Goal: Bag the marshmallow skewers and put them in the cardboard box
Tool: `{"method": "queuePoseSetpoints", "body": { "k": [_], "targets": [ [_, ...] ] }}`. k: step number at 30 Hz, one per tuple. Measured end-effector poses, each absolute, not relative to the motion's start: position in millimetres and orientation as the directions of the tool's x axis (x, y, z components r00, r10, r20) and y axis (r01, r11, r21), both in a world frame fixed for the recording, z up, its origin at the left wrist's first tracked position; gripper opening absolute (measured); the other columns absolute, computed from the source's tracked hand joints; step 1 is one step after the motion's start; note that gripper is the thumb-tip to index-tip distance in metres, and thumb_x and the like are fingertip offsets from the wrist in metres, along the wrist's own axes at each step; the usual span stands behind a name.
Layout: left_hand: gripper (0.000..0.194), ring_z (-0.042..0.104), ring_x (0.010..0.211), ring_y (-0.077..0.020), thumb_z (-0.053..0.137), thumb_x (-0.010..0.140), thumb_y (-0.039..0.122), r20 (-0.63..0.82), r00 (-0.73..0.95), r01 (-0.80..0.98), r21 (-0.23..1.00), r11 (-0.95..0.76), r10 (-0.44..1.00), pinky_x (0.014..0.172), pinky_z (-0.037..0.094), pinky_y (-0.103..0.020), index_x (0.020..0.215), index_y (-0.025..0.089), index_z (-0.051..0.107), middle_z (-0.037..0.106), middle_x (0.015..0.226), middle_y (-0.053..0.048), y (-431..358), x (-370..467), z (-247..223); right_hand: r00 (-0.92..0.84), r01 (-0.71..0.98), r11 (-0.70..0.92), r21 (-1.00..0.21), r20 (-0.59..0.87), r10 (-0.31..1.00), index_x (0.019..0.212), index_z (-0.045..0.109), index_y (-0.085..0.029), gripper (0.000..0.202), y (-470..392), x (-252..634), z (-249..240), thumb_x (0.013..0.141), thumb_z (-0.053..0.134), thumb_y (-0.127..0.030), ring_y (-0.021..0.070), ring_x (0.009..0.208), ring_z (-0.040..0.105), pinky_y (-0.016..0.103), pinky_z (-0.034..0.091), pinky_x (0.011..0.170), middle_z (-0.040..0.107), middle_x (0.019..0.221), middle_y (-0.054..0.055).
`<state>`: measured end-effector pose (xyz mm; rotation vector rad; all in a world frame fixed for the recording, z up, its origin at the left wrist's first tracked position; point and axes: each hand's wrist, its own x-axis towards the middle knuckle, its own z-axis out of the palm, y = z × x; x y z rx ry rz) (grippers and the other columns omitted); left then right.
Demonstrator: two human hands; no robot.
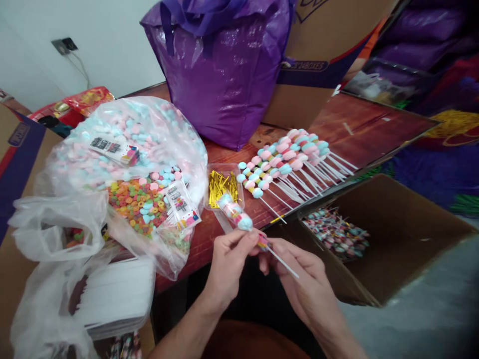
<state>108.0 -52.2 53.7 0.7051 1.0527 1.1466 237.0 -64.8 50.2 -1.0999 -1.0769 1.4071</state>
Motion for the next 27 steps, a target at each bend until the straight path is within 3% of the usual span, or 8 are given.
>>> {"method": "queuePoseSetpoints", "body": {
  "k": [4, 7, 10, 12, 14, 18, 23, 27],
  "targets": [
    [0.022, 0.06, 0.077, -0.0221, 0.068, 0.086, 0.032, -0.12, 0.065, -0.051, 0.991, 0.123, 0.991, 0.085, 0.047, -0.036, 0.068, 0.022, 0.077, 0.068, 0.071, -0.007, -43.9, 101.9, 53.5, -0.219, -0.375, -0.378, -0.847, -0.316, 0.923, 0.074, 0.074, -0.014, 0.03, -68.7, 239.9, 34.3, 0.08, 0.077, -0.043, 0.0108, 0.051, 0.046, 0.027, 0.041, 0.049, 0.063, 0.066, 0.005],
    [0.009, 0.06, 0.1, -0.0261, 0.071, 0.082, 0.024, 0.014, -0.045, 0.176, 0.984, -0.005, 0.999, 0.099, 0.042, -0.039, 0.083, 0.027, 0.08, 0.072, 0.099, -0.009, -33.3, 76.6, 47.1, -0.082, -0.548, -0.355, -0.758, -0.373, 0.924, 0.07, 0.071, -0.016, 0.029, -68.5, 253.8, 14.5, 0.074, 0.082, -0.043, 0.0069, 0.046, 0.032, 0.025, 0.033, 0.044, 0.051, 0.058, -0.001],
    [0.017, 0.055, 0.111, -0.027, 0.067, 0.083, 0.022, 0.224, -0.404, 0.494, 0.869, 0.005, 0.887, 0.103, 0.039, -0.04, 0.098, 0.027, 0.076, 0.065, 0.109, -0.009, -19.4, 37.5, 32.6, 0.096, -0.661, -0.213, -0.72, -0.362, 0.927, 0.077, 0.07, -0.022, 0.025, -60.4, 282.2, -3.2, 0.076, 0.08, -0.045, 0.0074, 0.048, 0.025, 0.024, 0.032, 0.043, 0.042, 0.061, -0.004],
    [0.022, 0.056, 0.105, -0.0274, 0.066, 0.082, 0.021, 0.294, -0.486, 0.639, 0.762, 0.106, 0.823, 0.098, 0.041, -0.042, 0.103, 0.022, 0.072, 0.06, 0.108, -0.01, -11.5, 13.7, 21.1, 0.149, -0.636, -0.188, -0.748, -0.358, 0.922, 0.088, 0.073, -0.024, 0.027, -52.8, 298.9, -9.0, 0.082, 0.072, -0.05, 0.009, 0.049, 0.026, 0.025, 0.035, 0.044, 0.044, 0.066, -0.003],
    [0.009, 0.057, 0.094, -0.0252, 0.064, 0.082, 0.02, 0.286, -0.469, 0.7, 0.697, 0.155, 0.836, 0.09, 0.044, -0.039, 0.09, 0.021, 0.068, 0.059, 0.096, -0.008, -6.4, -2.2, 12.0, 0.141, -0.585, -0.215, -0.782, -0.358, 0.923, 0.094, 0.074, -0.024, 0.029, -46.8, 304.1, -9.0, 0.085, 0.067, -0.051, 0.0101, 0.05, 0.03, 0.027, 0.037, 0.044, 0.046, 0.069, -0.002],
    [0.016, 0.054, 0.075, -0.0187, 0.062, 0.085, 0.023, 0.264, -0.471, 0.69, 0.704, 0.166, 0.842, 0.075, 0.042, -0.031, 0.069, 0.021, 0.058, 0.056, 0.076, -0.002, -3.3, -10.1, 7.4, 0.046, -0.52, -0.262, -0.813, -0.333, 0.942, 0.091, 0.075, -0.019, 0.026, -45.4, 271.9, 2.2, 0.078, 0.077, -0.041, 0.0088, 0.051, 0.037, 0.024, 0.035, 0.045, 0.049, 0.068, -0.001],
    [0.016, 0.049, 0.065, -0.0137, 0.069, 0.083, 0.032, 0.266, -0.608, 0.413, 0.911, 0.012, 0.748, 0.066, 0.04, -0.025, 0.075, 0.02, 0.062, 0.057, 0.073, 0.002, -11.6, 13.5, 21.9, -0.092, -0.285, -0.233, -0.93, -0.215, 0.972, 0.095, 0.072, -0.017, 0.027, -46.5, 203.0, 19.0, 0.085, 0.07, -0.042, 0.0106, 0.056, 0.047, 0.024, 0.038, 0.049, 0.062, 0.073, 0.002],
    [0.015, 0.053, 0.07, -0.0131, 0.074, 0.081, 0.03, 0.197, -0.493, 0.202, 0.973, -0.11, 0.847, 0.068, 0.043, -0.022, 0.075, 0.02, 0.065, 0.058, 0.074, 0.001, -28.4, 53.1, 35.0, -0.102, -0.312, -0.194, -0.93, -0.17, 0.98, 0.096, 0.071, -0.017, 0.03, -34.7, 169.5, 26.6, 0.074, 0.079, -0.036, 0.0122, 0.063, 0.053, 0.023, 0.041, 0.051, 0.068, 0.082, 0.002]
  ]
}}
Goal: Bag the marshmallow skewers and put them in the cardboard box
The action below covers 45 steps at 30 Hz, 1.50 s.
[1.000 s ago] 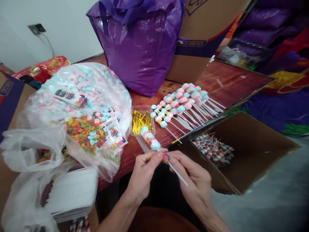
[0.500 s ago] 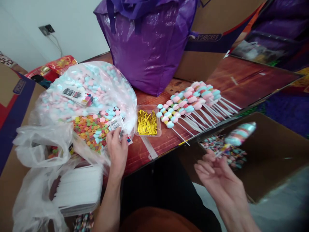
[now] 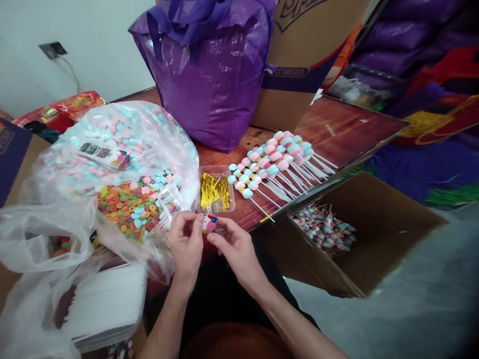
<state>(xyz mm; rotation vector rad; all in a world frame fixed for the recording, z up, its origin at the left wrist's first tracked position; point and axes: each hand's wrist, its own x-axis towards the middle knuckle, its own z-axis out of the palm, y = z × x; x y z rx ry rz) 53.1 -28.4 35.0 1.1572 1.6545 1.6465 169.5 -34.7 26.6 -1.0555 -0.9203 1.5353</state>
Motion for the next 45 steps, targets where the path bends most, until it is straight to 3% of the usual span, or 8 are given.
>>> {"method": "queuePoseSetpoints", "body": {
  "k": [5, 11, 14, 19, 30, 34, 40, 45],
  "targets": [
    [0.03, 0.046, 0.056, -0.0078, 0.077, 0.078, 0.045, -0.154, -0.471, -0.33, 0.944, -0.011, 0.869, 0.055, 0.039, -0.018, 0.078, 0.019, 0.062, 0.052, 0.064, 0.004, -47.3, 88.3, 32.1, 0.057, -0.386, -0.148, -0.911, -0.183, 0.981, 0.067, 0.065, -0.016, 0.022, -25.0, 171.5, 27.7, 0.076, 0.076, -0.033, 0.0086, 0.051, 0.043, 0.022, 0.038, 0.05, 0.055, 0.057, -0.004],
    [0.036, 0.051, 0.058, -0.0046, 0.088, 0.066, 0.036, -0.551, 0.074, -0.823, 0.437, 0.363, 0.831, 0.053, 0.043, -0.016, 0.089, 0.015, 0.069, 0.066, 0.083, -0.001, -33.3, 89.3, 30.2, 0.059, -0.223, -0.089, -0.971, -0.104, 0.993, 0.07, 0.065, -0.018, 0.022, -26.9, 197.5, 21.8, 0.08, 0.074, -0.035, 0.0118, 0.056, 0.052, 0.024, 0.042, 0.054, 0.062, 0.062, -0.002],
    [0.033, 0.047, 0.053, -0.0027, 0.092, 0.058, 0.021, -0.552, -0.019, -0.82, 0.486, 0.302, 0.834, 0.052, 0.041, -0.016, 0.079, 0.014, 0.067, 0.064, 0.074, 0.002, -23.3, 89.7, 30.9, 0.08, -0.136, -0.038, -0.99, -0.049, 0.996, 0.068, 0.062, -0.018, 0.025, -27.8, 202.8, 17.2, 0.083, 0.072, -0.036, 0.0106, 0.057, 0.046, 0.023, 0.039, 0.056, 0.057, 0.063, -0.004],
    [0.038, 0.039, 0.049, -0.0027, 0.091, 0.059, 0.033, -0.431, -0.285, -0.696, 0.707, 0.124, 0.856, 0.048, 0.035, -0.016, 0.068, 0.014, 0.06, 0.05, 0.058, 0.007, -24.0, 103.5, 29.0, 0.154, -0.137, -0.051, -0.989, -0.073, 0.985, 0.061, 0.049, -0.019, 0.04, -27.4, 202.1, 10.4, 0.088, 0.065, -0.044, 0.0099, 0.056, 0.036, 0.023, 0.034, 0.053, 0.042, 0.06, -0.005],
    [0.029, 0.041, 0.052, -0.0024, 0.09, 0.06, 0.025, -0.399, -0.37, -0.66, 0.749, 0.065, 0.839, 0.049, 0.035, -0.016, 0.073, 0.014, 0.067, 0.056, 0.066, 0.006, -16.0, 102.5, 29.7, 0.142, 0.171, -0.048, -0.984, -0.024, 0.99, 0.058, 0.048, -0.019, 0.048, -13.8, 224.8, 11.6, 0.094, 0.053, -0.051, 0.0119, 0.054, 0.039, 0.026, 0.032, 0.052, 0.042, 0.055, -0.004],
    [0.031, 0.045, 0.054, -0.003, 0.09, 0.061, 0.031, -0.393, -0.441, -0.654, 0.756, 0.011, 0.807, 0.05, 0.038, -0.015, 0.072, 0.014, 0.066, 0.057, 0.066, 0.006, -13.2, 104.0, 28.1, 0.175, 0.474, 0.078, -0.877, 0.181, 0.968, 0.062, 0.047, -0.02, 0.044, 7.5, 236.5, 5.0, 0.1, 0.045, -0.042, 0.0129, 0.058, 0.042, 0.027, 0.034, 0.059, 0.046, 0.059, -0.003],
    [0.035, 0.058, 0.059, -0.0063, 0.092, 0.058, 0.028, -0.491, -0.38, -0.769, 0.638, 0.027, 0.784, 0.057, 0.047, -0.018, 0.08, 0.013, 0.068, 0.064, 0.073, 0.003, -9.3, 89.4, 24.4, 0.067, 0.904, 0.136, -0.405, 0.45, 0.89, 0.087, 0.066, -0.018, 0.018, 40.6, 252.3, -23.2, 0.095, 0.054, -0.028, 0.023, 0.081, 0.058, 0.033, 0.039, 0.076, 0.069, 0.085, 0.009],
    [0.027, 0.063, 0.066, -0.0089, 0.087, 0.068, 0.025, -0.486, -0.401, -0.778, 0.628, -0.008, 0.777, 0.061, 0.049, -0.02, 0.085, 0.014, 0.07, 0.069, 0.079, -0.001, -9.8, 89.1, 22.9, 0.135, 0.836, 0.168, -0.522, 0.493, 0.86, 0.083, 0.066, -0.018, 0.02, 30.7, 262.3, -18.6, 0.096, 0.051, -0.02, 0.0205, 0.075, 0.061, 0.032, 0.043, 0.072, 0.068, 0.081, 0.007]
  ]
}}
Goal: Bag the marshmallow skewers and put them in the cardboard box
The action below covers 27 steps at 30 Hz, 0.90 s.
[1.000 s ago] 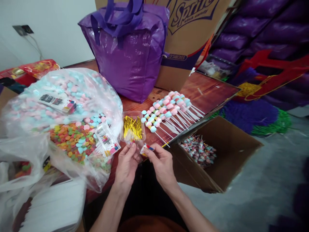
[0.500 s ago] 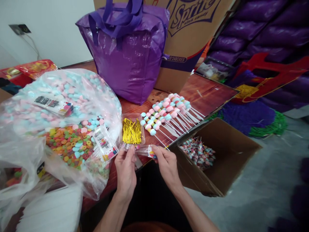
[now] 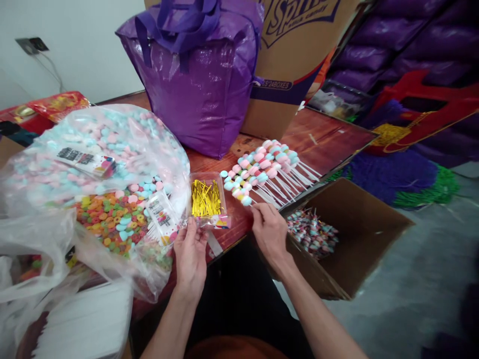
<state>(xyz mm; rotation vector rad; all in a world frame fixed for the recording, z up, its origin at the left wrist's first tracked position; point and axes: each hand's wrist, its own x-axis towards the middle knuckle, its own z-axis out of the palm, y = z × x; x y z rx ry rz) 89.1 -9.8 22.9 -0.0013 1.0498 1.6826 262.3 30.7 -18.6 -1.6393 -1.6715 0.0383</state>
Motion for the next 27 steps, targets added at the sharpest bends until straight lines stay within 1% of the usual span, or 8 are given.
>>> {"method": "queuePoseSetpoints", "body": {
  "k": [4, 7, 11, 15, 19, 21, 24, 27],
  "targets": [
    [0.024, 0.063, 0.065, -0.009, 0.086, 0.07, 0.024, -0.499, -0.439, -0.779, 0.626, -0.04, 0.747, 0.06, 0.049, -0.021, 0.084, 0.014, 0.068, 0.069, 0.078, 0.0, -7.2, 92.3, 22.0, 0.212, 0.627, 0.26, -0.735, 0.482, 0.85, 0.085, 0.066, -0.021, 0.012, -5.7, 276.6, 5.8, 0.094, 0.059, -0.022, 0.0181, 0.073, 0.061, 0.03, 0.046, 0.07, 0.066, 0.08, 0.002],
    [0.026, 0.062, 0.063, -0.0083, 0.086, 0.069, 0.024, -0.515, -0.448, -0.778, 0.627, -0.035, 0.73, 0.058, 0.047, -0.021, 0.084, 0.014, 0.068, 0.068, 0.077, 0.0, -5.3, 93.4, 20.9, 0.186, 0.534, 0.304, -0.789, 0.46, 0.868, 0.087, 0.068, -0.022, 0.009, -35.4, 285.7, 17.2, 0.093, 0.062, -0.018, 0.0161, 0.074, 0.061, 0.028, 0.047, 0.069, 0.066, 0.08, 0.001],
    [0.031, 0.061, 0.061, -0.0078, 0.088, 0.065, 0.027, -0.502, -0.435, -0.771, 0.637, -0.022, 0.748, 0.059, 0.049, -0.021, 0.081, 0.015, 0.065, 0.067, 0.073, 0.002, -6.2, 94.7, 19.7, 0.119, 0.529, 0.346, -0.775, 0.471, 0.874, 0.089, 0.068, -0.022, 0.013, -57.1, 291.2, 19.6, 0.092, 0.062, -0.011, 0.0147, 0.071, 0.061, 0.026, 0.047, 0.067, 0.066, 0.079, 0.0],
    [0.039, 0.061, 0.062, -0.0081, 0.091, 0.06, 0.034, -0.465, -0.426, -0.743, 0.669, -0.006, 0.776, 0.062, 0.05, -0.022, 0.081, 0.016, 0.064, 0.065, 0.071, 0.003, -9.1, 95.1, 17.2, 0.037, 0.542, 0.382, -0.748, 0.476, 0.879, 0.09, 0.067, -0.022, 0.015, -59.9, 297.8, 18.9, 0.092, 0.061, -0.009, 0.0148, 0.072, 0.063, 0.026, 0.049, 0.068, 0.067, 0.081, 0.001],
    [0.041, 0.066, 0.073, -0.012, 0.086, 0.065, 0.044, -0.361, -0.451, -0.633, 0.774, -0.007, 0.816, 0.066, 0.051, -0.024, 0.088, 0.017, 0.065, 0.068, 0.083, -0.001, -11.3, 93.2, 13.1, -0.079, 0.583, 0.445, -0.679, 0.498, 0.864, 0.094, 0.069, -0.022, 0.017, -59.5, 307.4, 21.2, 0.09, 0.062, -0.007, 0.0156, 0.077, 0.064, 0.027, 0.05, 0.072, 0.068, 0.086, 0.003],
    [0.041, 0.067, 0.076, -0.0134, 0.084, 0.068, 0.046, -0.316, -0.458, -0.574, 0.819, -0.004, 0.831, 0.067, 0.052, -0.025, 0.091, 0.017, 0.065, 0.069, 0.089, -0.002, -12.1, 92.0, 11.3, -0.118, 0.574, 0.472, -0.669, 0.503, 0.856, 0.095, 0.07, -0.022, 0.017, -59.4, 311.1, 23.2, 0.09, 0.063, -0.007, 0.016, 0.077, 0.065, 0.027, 0.051, 0.072, 0.068, 0.086, 0.003],
    [0.039, 0.067, 0.074, -0.0135, 0.083, 0.069, 0.046, -0.279, -0.466, -0.515, 0.857, 0.0, 0.84, 0.066, 0.053, -0.026, 0.089, 0.017, 0.065, 0.069, 0.089, -0.002, -12.5, 90.3, 9.7, -0.144, 0.536, 0.476, -0.697, 0.48, 0.865, 0.094, 0.07, -0.023, 0.016, -58.6, 313.9, 26.3, 0.09, 0.063, -0.008, 0.0162, 0.076, 0.065, 0.027, 0.052, 0.069, 0.068, 0.085, 0.003],
    [0.037, 0.067, 0.07, -0.012, 0.082, 0.069, 0.045, -0.255, -0.475, -0.494, 0.869, -0.015, 0.842, 0.063, 0.052, -0.023, 0.084, 0.017, 0.064, 0.069, 0.085, -0.001, -12.1, 88.9, 9.3, -0.133, 0.536, 0.465, -0.704, 0.474, 0.871, 0.092, 0.07, -0.023, 0.015, -57.4, 313.8, 28.0, 0.09, 0.064, -0.01, 0.0162, 0.075, 0.066, 0.027, 0.052, 0.068, 0.069, 0.083, 0.003]
  ]
}}
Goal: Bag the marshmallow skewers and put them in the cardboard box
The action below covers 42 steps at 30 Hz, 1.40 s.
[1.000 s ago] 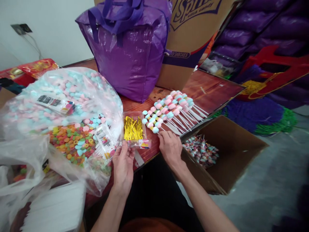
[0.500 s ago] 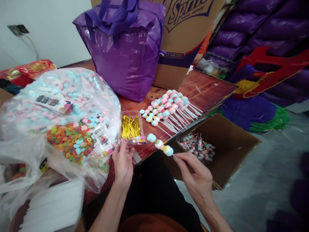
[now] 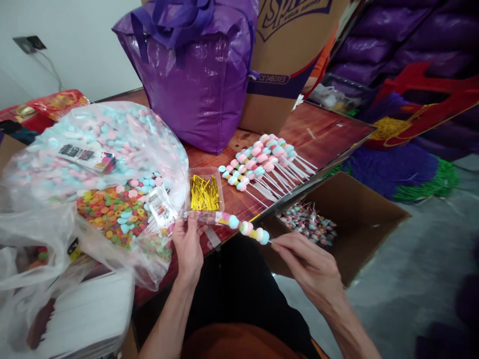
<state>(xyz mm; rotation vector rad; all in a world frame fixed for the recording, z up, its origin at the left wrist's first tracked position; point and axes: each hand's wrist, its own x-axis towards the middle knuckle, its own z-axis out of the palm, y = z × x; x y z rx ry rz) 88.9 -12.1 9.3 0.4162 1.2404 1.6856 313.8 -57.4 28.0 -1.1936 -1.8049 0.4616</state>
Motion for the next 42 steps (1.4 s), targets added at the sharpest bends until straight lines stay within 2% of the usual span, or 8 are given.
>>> {"method": "queuePoseSetpoints", "body": {
  "k": [3, 12, 16, 25, 33, 37, 42],
  "targets": [
    [0.037, 0.067, 0.067, -0.0117, 0.082, 0.069, 0.045, -0.257, -0.488, -0.493, 0.87, -0.021, 0.834, 0.06, 0.051, -0.021, 0.086, 0.017, 0.063, 0.069, 0.084, -0.001, -12.0, 88.5, 8.8, -0.12, 0.548, 0.455, -0.702, 0.472, 0.873, 0.09, 0.07, -0.022, 0.013, -57.9, 311.9, 27.8, 0.089, 0.064, -0.011, 0.016, 0.072, 0.065, 0.027, 0.052, 0.067, 0.068, 0.081, 0.002],
    [0.037, 0.067, 0.076, -0.0125, 0.078, 0.075, 0.046, -0.206, -0.519, -0.383, 0.924, -0.011, 0.83, 0.063, 0.054, -0.022, 0.098, 0.02, 0.066, 0.069, 0.094, -0.001, -14.0, 87.2, 1.5, -0.109, 0.563, 0.4, -0.723, 0.415, 0.903, 0.088, 0.07, -0.022, 0.009, -61.3, 309.7, 23.7, 0.091, 0.064, -0.017, 0.0169, 0.073, 0.066, 0.028, 0.053, 0.067, 0.069, 0.081, 0.003],
    [0.035, 0.068, 0.075, -0.013, 0.077, 0.075, 0.046, -0.195, -0.504, -0.347, 0.938, 0.01, 0.841, 0.061, 0.055, -0.021, 0.093, 0.019, 0.066, 0.069, 0.092, -0.001, -13.1, 82.7, -1.1, -0.083, 0.534, 0.367, -0.762, 0.384, 0.92, 0.085, 0.071, -0.023, 0.007, -59.4, 312.2, 23.9, 0.089, 0.066, -0.02, 0.0182, 0.071, 0.066, 0.029, 0.053, 0.064, 0.07, 0.079, 0.004],
    [0.04, 0.069, 0.067, -0.0126, 0.083, 0.068, 0.043, -0.289, -0.476, -0.481, 0.876, 0.029, 0.831, 0.058, 0.052, -0.021, 0.091, 0.016, 0.066, 0.07, 0.089, -0.003, -14.2, 85.2, 6.8, 0.135, 0.429, 0.199, -0.881, 0.281, 0.95, 0.078, 0.072, -0.021, 0.009, -64.1, 301.8, 17.7, 0.087, 0.069, -0.023, 0.0154, 0.064, 0.062, 0.024, 0.048, 0.053, 0.069, 0.075, 0.002],
    [0.041, 0.068, 0.062, -0.0128, 0.085, 0.065, 0.044, -0.365, -0.47, -0.576, 0.817, 0.034, 0.803, 0.057, 0.049, -0.022, 0.085, 0.015, 0.064, 0.071, 0.076, -0.002, -14.0, 88.8, 8.5, 0.253, 0.381, 0.152, -0.912, 0.261, 0.931, 0.08, 0.072, -0.021, 0.008, -71.2, 291.8, 12.0, 0.087, 0.07, -0.023, 0.0158, 0.068, 0.062, 0.025, 0.051, 0.061, 0.068, 0.076, 0.002],
    [0.038, 0.068, 0.062, -0.0121, 0.085, 0.066, 0.042, -0.387, -0.442, -0.612, 0.79, 0.043, 0.809, 0.058, 0.049, -0.022, 0.082, 0.015, 0.063, 0.071, 0.073, -0.001, -14.4, 89.6, 6.8, 0.248, 0.33, 0.136, -0.934, 0.225, 0.942, 0.076, 0.073, -0.02, 0.012, -73.0, 285.9, 10.5, 0.086, 0.07, -0.026, 0.0169, 0.068, 0.063, 0.026, 0.051, 0.061, 0.068, 0.074, 0.003],
    [0.037, 0.07, 0.065, -0.0131, 0.085, 0.068, 0.041, -0.396, -0.367, -0.644, 0.761, 0.078, 0.842, 0.057, 0.049, -0.021, 0.083, 0.016, 0.063, 0.071, 0.074, -0.001, -15.0, 87.3, 9.1, 0.159, 0.314, 0.104, -0.944, 0.161, 0.974, 0.075, 0.072, -0.02, 0.016, -71.0, 290.0, 8.6, 0.087, 0.068, -0.029, 0.0171, 0.066, 0.064, 0.027, 0.05, 0.06, 0.069, 0.073, 0.003]
  ]
}}
